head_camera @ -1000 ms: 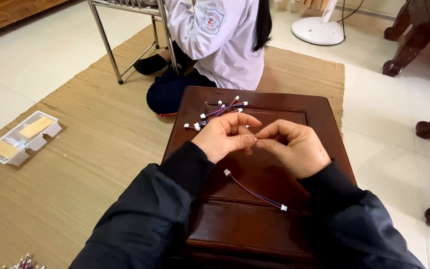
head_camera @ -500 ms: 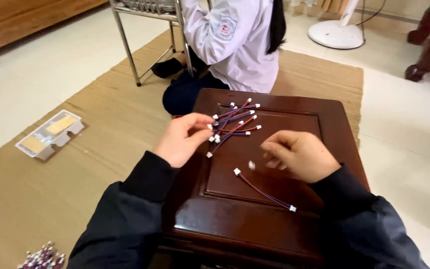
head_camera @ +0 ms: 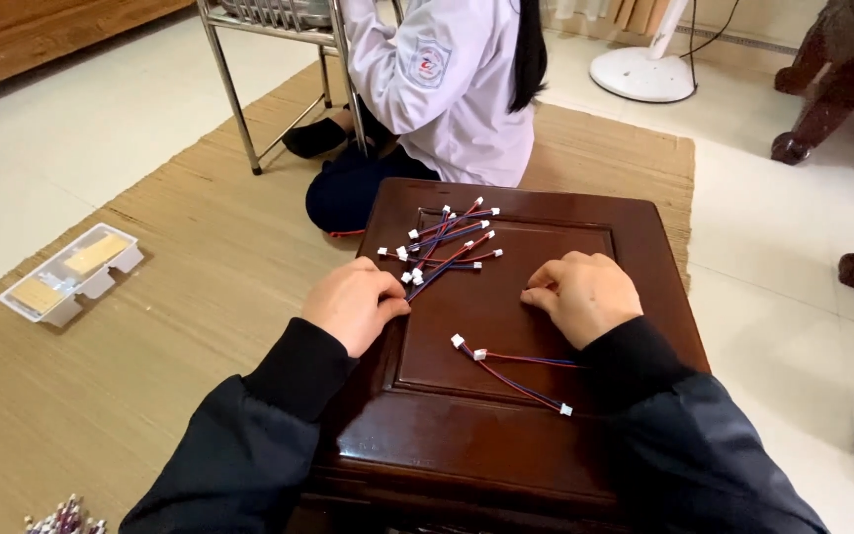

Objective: Assembling small wire harnesses by sliding components onto wires

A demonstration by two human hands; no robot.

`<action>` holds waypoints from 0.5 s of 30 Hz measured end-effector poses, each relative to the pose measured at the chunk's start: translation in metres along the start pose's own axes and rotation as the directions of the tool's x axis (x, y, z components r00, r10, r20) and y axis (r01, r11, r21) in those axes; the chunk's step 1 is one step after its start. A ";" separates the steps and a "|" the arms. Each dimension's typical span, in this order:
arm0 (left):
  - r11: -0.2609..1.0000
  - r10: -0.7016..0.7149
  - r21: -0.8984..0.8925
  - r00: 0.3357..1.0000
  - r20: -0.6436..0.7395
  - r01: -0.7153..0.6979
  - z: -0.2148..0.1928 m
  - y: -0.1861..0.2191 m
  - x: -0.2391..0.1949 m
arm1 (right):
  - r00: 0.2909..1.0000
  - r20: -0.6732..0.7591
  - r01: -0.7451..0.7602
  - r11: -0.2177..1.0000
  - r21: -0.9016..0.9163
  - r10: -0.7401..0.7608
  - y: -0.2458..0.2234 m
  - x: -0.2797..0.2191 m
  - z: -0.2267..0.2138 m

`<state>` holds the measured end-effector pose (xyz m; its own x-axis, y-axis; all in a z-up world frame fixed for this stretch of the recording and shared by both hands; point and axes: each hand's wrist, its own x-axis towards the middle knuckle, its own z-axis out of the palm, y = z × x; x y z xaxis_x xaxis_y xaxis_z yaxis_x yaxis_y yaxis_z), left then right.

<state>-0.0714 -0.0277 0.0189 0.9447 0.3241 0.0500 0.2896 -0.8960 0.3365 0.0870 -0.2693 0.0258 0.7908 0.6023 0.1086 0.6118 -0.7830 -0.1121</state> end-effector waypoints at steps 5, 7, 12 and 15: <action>0.997 0.019 -0.071 0.996 -0.083 -0.025 -0.005 0.001 -0.005 | 0.997 -0.061 0.049 0.999 0.020 -0.048 -0.001 0.000 0.006; 0.949 -0.036 -0.314 0.992 -0.121 -0.004 -0.009 0.002 -0.011 | 0.988 -0.132 0.075 0.996 -0.053 -0.082 -0.002 0.001 0.011; 0.597 -0.107 -0.802 0.993 -0.046 0.027 -0.014 0.009 -0.003 | 0.973 -0.192 0.114 0.988 -0.102 -0.132 0.003 0.007 0.026; 0.300 -0.163 -0.949 0.986 0.045 0.093 -0.018 0.017 0.000 | 0.969 -0.195 0.139 0.986 -0.090 -0.155 0.006 0.010 0.031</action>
<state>-0.0689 -0.0374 0.0414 0.8906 0.4522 -0.0481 0.0290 0.0491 0.9984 0.0992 -0.2626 -0.0041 0.6679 0.6742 0.3152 0.7118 -0.7023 -0.0062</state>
